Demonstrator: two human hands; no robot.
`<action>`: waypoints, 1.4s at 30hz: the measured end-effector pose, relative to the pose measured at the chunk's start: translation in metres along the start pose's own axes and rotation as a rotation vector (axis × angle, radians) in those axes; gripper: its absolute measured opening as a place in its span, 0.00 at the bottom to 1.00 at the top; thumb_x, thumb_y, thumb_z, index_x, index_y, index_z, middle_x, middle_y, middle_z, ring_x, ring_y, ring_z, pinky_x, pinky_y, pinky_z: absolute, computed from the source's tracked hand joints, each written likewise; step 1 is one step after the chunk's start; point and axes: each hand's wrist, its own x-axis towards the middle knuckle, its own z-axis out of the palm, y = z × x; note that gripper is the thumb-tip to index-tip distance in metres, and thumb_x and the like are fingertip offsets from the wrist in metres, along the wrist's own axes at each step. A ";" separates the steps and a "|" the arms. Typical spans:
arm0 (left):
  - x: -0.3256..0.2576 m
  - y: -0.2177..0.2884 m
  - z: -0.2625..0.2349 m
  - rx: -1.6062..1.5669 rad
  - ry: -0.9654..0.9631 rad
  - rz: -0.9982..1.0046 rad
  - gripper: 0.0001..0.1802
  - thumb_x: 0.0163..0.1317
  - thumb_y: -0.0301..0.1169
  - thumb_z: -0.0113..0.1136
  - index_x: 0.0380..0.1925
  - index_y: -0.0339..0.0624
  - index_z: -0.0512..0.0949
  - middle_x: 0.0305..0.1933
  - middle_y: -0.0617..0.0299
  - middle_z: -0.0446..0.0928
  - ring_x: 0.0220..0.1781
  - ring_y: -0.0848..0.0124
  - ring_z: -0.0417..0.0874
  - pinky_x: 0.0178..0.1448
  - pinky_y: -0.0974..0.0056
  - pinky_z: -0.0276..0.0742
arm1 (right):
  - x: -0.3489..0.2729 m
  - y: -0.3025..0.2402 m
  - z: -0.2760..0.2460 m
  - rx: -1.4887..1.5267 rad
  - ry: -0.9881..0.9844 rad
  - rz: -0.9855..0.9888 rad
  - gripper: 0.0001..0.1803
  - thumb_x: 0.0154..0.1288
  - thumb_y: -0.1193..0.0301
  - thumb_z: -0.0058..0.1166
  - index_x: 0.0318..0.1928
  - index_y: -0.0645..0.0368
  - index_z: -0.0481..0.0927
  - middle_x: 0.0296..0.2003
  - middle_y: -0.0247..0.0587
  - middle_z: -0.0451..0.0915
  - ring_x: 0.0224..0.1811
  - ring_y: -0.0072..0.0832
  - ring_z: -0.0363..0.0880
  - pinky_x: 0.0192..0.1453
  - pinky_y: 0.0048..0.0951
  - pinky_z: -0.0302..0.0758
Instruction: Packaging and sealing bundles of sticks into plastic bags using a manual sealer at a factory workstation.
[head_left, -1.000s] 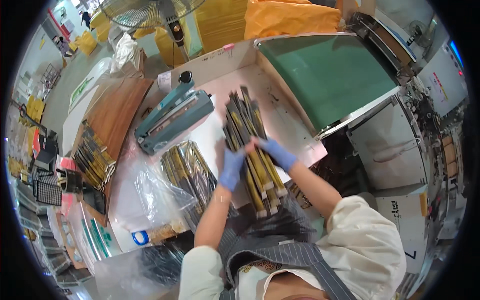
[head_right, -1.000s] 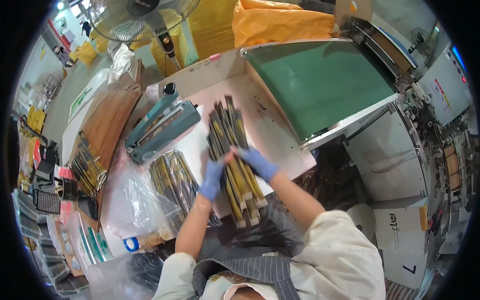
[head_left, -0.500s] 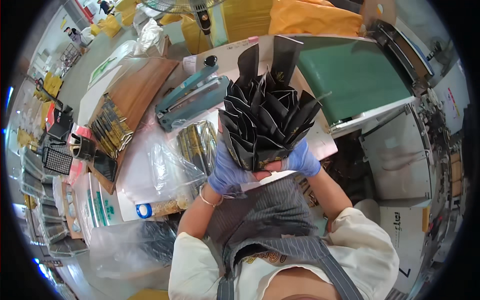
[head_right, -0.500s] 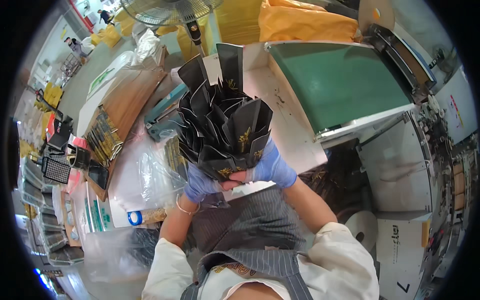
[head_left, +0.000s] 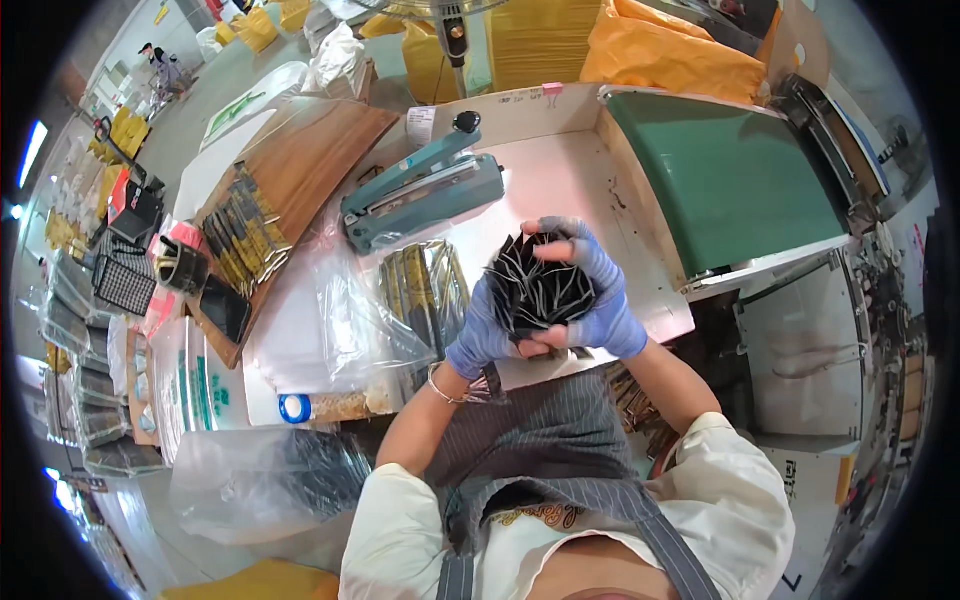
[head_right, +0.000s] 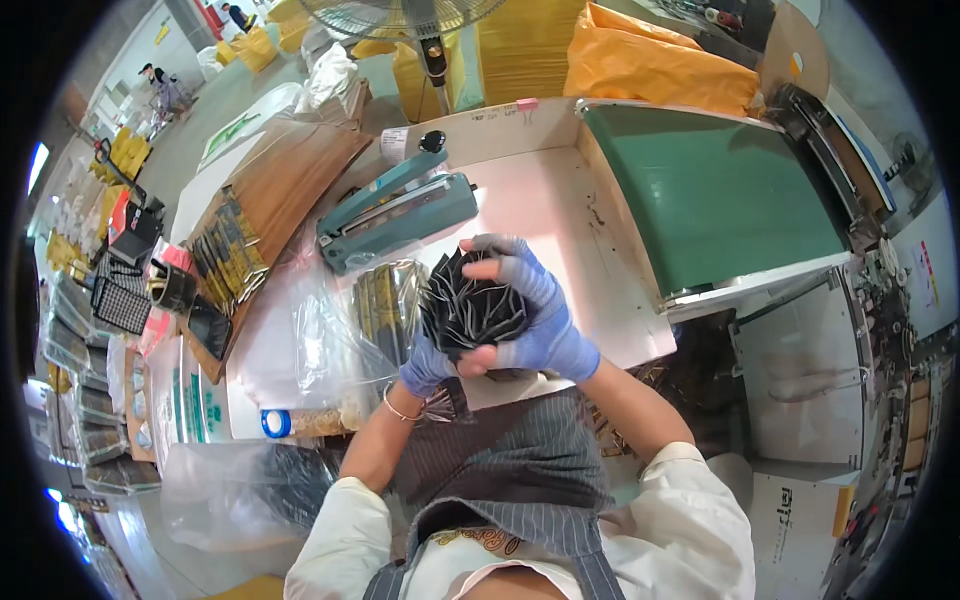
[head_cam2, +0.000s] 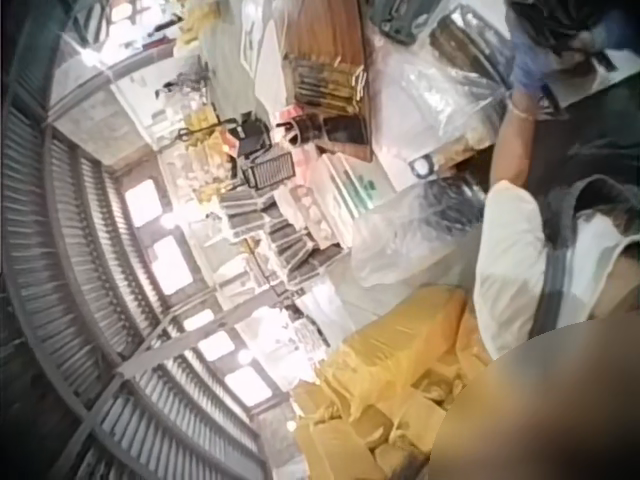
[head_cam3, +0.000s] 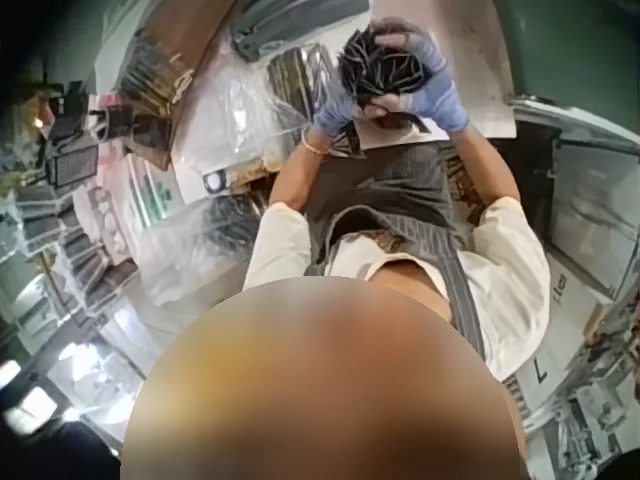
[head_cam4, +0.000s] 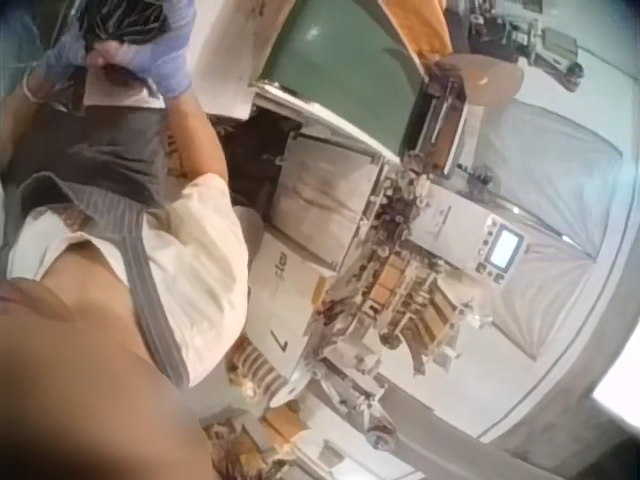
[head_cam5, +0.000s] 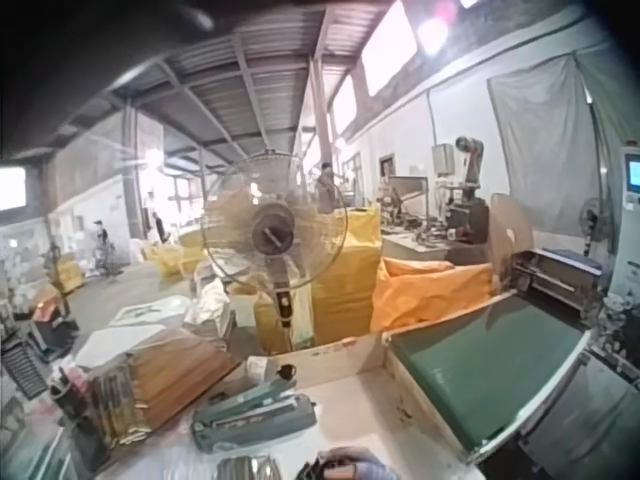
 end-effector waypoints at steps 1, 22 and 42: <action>-0.006 -0.012 -0.001 -0.124 0.012 0.062 0.61 0.29 0.41 0.80 0.65 0.40 0.54 0.62 0.59 0.65 0.61 0.67 0.68 0.65 0.63 0.64 | 0.000 -0.005 0.009 0.006 -0.013 -0.002 0.39 0.38 0.59 0.74 0.52 0.59 0.74 0.55 0.50 0.69 0.58 0.39 0.68 0.61 0.36 0.64; -0.215 -0.037 -0.122 1.507 0.693 -0.016 0.32 0.54 0.23 0.54 0.62 0.47 0.64 0.60 0.53 0.68 0.27 0.56 0.78 0.29 0.57 0.74 | -0.035 0.050 0.207 0.707 -0.572 0.968 0.20 0.48 0.70 0.56 0.43 0.65 0.80 0.38 0.41 0.80 0.38 0.27 0.78 0.50 0.25 0.72; -0.223 0.013 0.045 1.068 -0.288 0.398 0.28 0.57 0.26 0.51 0.60 0.58 0.69 0.60 0.49 0.70 0.22 0.66 0.80 0.20 0.68 0.73 | -0.233 -0.112 0.064 0.405 0.180 0.949 0.31 0.72 0.52 0.34 0.64 0.63 0.59 0.53 0.41 0.72 0.55 0.27 0.69 0.59 0.28 0.66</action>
